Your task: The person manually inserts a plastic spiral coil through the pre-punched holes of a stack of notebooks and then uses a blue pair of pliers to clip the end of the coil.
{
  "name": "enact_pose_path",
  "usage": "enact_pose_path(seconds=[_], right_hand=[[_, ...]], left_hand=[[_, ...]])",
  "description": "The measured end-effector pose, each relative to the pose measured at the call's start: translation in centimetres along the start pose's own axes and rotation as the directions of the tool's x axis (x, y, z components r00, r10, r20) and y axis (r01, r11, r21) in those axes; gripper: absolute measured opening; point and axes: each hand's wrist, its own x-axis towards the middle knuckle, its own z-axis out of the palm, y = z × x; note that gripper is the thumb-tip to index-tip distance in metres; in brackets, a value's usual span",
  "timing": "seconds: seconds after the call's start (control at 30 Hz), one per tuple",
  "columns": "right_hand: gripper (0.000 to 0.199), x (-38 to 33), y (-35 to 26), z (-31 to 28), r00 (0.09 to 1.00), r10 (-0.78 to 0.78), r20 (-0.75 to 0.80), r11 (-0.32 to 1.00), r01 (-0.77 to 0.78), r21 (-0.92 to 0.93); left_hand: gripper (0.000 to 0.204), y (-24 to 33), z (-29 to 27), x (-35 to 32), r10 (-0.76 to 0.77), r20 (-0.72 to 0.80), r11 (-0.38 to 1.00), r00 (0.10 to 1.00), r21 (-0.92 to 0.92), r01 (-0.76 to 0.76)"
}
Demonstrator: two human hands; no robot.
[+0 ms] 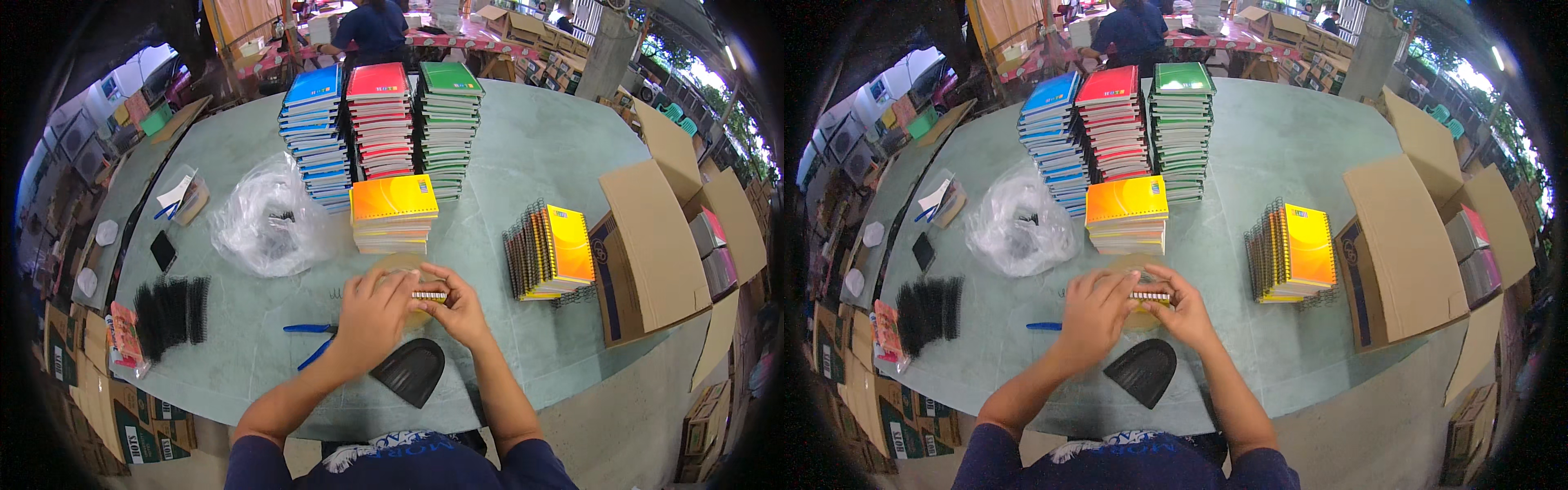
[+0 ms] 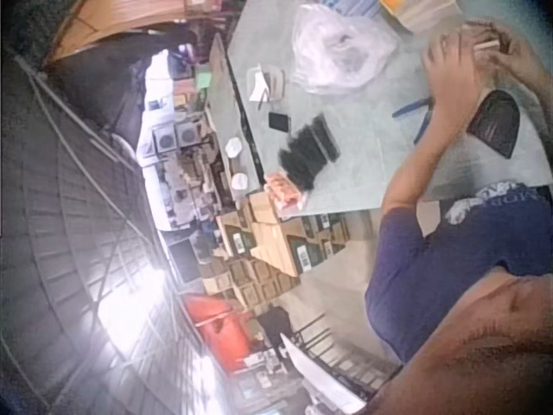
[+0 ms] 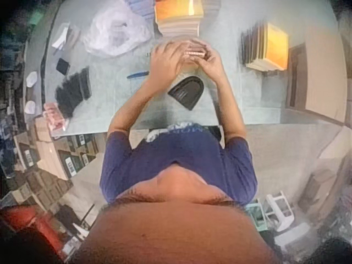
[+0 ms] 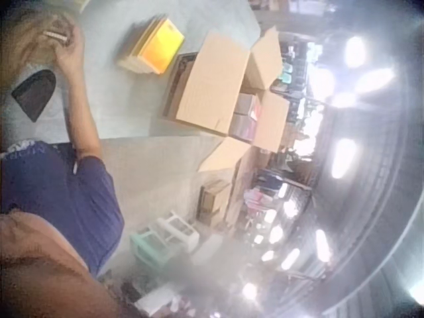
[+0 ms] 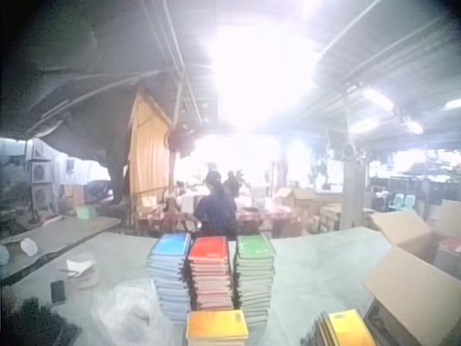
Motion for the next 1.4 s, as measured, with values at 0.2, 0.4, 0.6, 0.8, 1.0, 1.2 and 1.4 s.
enact_pose_path(seconds=[0.2, 0.4, 0.6, 0.8, 1.0, 1.2, 1.4], right_hand=[[0.016, -0.9, 2.0, -1.1, 0.994, 0.077, -0.079, 0.948, -0.097, -0.305], [0.015, -1.1, 2.6, -1.6, 0.997, 0.055, -0.06, 0.956, -0.07, -0.286], [0.013, -1.3, 1.9, -0.9, 0.993, 0.042, -0.112, 0.902, -0.085, -0.423], [0.015, -1.6, 2.8, -0.7, 0.984, -0.06, -0.17, 0.911, -0.016, -0.413], [0.042, -2.0, -6.4, -6.7, 0.698, -0.706, -0.119, 0.502, 0.374, -0.78], [0.043, -4.3, -11.4, -13.4, 0.846, -0.488, -0.214, 0.222, -0.117, -0.968], [0.033, -5.5, -10.8, -13.5, 0.895, -0.437, -0.086, 0.081, -0.057, -0.995]], left_hand=[[0.026, -1.0, 0.9, 2.1, -0.051, 0.222, 0.989, 0.974, -0.124, 0.08], [0.023, 0.0, 2.5, 2.9, 0.039, 0.18, 0.952, 0.983, -0.305, 0.018], [0.016, -0.1, 2.7, 3.0, 0.033, 0.194, 0.939, 0.98, -0.341, 0.036], [0.018, 0.3, 3.3, 3.3, -0.051, 0.182, 0.922, 0.982, -0.37, 0.117], [0.023, 1.1, -2.4, 5.0, -0.127, -0.189, 0.963, 0.974, -0.259, 0.075], [0.019, -1.6, -1.7, 2.1, -0.175, -0.146, 0.948, 0.974, -0.293, 0.127], [0.013, -1.6, -0.3, 1.7, -0.135, -0.079, 0.945, 0.988, -0.31, 0.105]])
